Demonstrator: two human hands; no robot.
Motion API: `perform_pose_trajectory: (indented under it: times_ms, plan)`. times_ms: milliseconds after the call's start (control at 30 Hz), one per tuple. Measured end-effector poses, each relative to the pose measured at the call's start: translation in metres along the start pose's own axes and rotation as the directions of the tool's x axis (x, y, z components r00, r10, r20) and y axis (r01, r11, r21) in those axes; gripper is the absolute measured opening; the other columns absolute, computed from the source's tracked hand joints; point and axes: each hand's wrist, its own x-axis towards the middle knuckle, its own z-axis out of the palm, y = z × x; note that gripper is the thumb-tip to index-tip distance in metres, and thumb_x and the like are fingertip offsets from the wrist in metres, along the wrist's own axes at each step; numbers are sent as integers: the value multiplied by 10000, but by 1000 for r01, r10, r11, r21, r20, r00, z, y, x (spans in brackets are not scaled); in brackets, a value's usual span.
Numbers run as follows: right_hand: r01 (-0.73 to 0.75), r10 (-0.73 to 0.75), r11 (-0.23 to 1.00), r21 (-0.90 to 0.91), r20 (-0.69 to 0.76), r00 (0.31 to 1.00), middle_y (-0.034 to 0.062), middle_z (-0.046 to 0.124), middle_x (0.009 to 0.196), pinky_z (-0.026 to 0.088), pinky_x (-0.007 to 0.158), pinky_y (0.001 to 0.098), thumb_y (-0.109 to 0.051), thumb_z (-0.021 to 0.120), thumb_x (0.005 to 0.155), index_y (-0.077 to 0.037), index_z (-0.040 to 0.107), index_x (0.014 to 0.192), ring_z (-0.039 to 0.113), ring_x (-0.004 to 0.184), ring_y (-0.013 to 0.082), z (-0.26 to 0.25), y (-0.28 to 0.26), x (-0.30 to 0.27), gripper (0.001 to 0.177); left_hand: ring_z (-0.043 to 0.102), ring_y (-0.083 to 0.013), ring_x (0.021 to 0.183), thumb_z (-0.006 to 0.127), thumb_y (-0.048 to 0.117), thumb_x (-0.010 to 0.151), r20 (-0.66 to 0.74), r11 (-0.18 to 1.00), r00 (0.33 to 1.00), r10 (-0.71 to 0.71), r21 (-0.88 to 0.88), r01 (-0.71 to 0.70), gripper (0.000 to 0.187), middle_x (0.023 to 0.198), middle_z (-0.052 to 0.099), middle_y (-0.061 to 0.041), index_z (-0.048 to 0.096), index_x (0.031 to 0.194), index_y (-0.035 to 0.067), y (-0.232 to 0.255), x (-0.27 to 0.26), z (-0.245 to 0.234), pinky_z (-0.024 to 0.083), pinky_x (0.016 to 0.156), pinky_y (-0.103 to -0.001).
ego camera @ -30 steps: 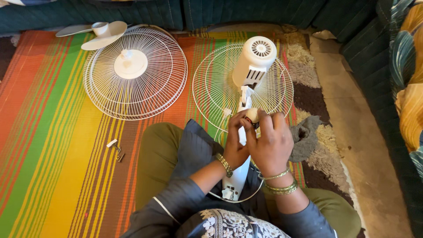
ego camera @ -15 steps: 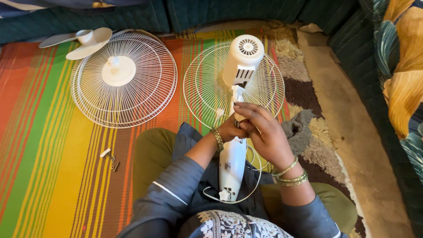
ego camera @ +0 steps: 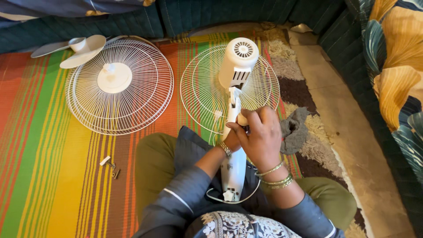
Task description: The person assembles a white pedestal fan while sitting on the floor. They attach the motor housing to the fan stand, secure the casing with a screwdriver, and then attach the front wire grill to complete the assembly.
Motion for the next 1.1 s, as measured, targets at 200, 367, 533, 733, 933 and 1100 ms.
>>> perform_pose_trajectory:
  times_ms: [200,367,533,733,933,1100]
  plan:
    - [-84,-204,757,648,356,912,119,639,1382,456,1108,392,-59,686,918,-18,666,1275,573,1328,284,-7,38,21,360,595,-144,1078,773,106,830,228,932,959,-166,-281,228,462,1111,614,-2,546,1232,86,-42,1,-34,533,904,-318]
    - [-170,-113,830,531,458,882,73,747,1265,561,995,342,-79,744,875,-96,736,1207,716,1164,202,-7,22,30,333,607,-214,1081,781,121,959,217,992,976,18,116,-44,190,1027,637,-77,688,1071,0,-55,-6,-23,513,957,-379]
    - [-77,31,980,184,238,971,55,739,1060,579,797,362,-203,817,762,-125,755,1061,728,936,240,-4,-28,17,315,615,-291,1093,710,239,937,-53,868,983,178,478,-131,337,1114,654,-124,614,1171,18,0,-45,-22,477,965,-433]
    - [-156,172,914,-373,10,985,91,570,882,502,619,435,-449,846,819,-93,644,853,627,780,318,9,-38,22,411,635,-341,993,761,242,878,-86,804,969,232,578,-141,304,1024,651,-129,630,1046,24,67,-47,-18,505,879,-444]
    - [174,-172,985,3,176,969,199,612,1237,509,898,457,-258,721,809,-20,643,1230,600,1129,414,-17,-34,29,490,663,-313,819,773,242,882,-113,831,991,76,556,0,189,862,672,-99,701,899,68,60,-42,-27,527,748,-434]
    - [108,-93,994,-19,377,921,108,661,1272,531,899,430,-82,629,825,-131,688,1258,644,1117,337,-32,-31,31,440,661,-307,850,753,206,884,-19,772,984,177,622,-127,124,846,681,-83,730,920,90,58,-37,-33,515,776,-440]
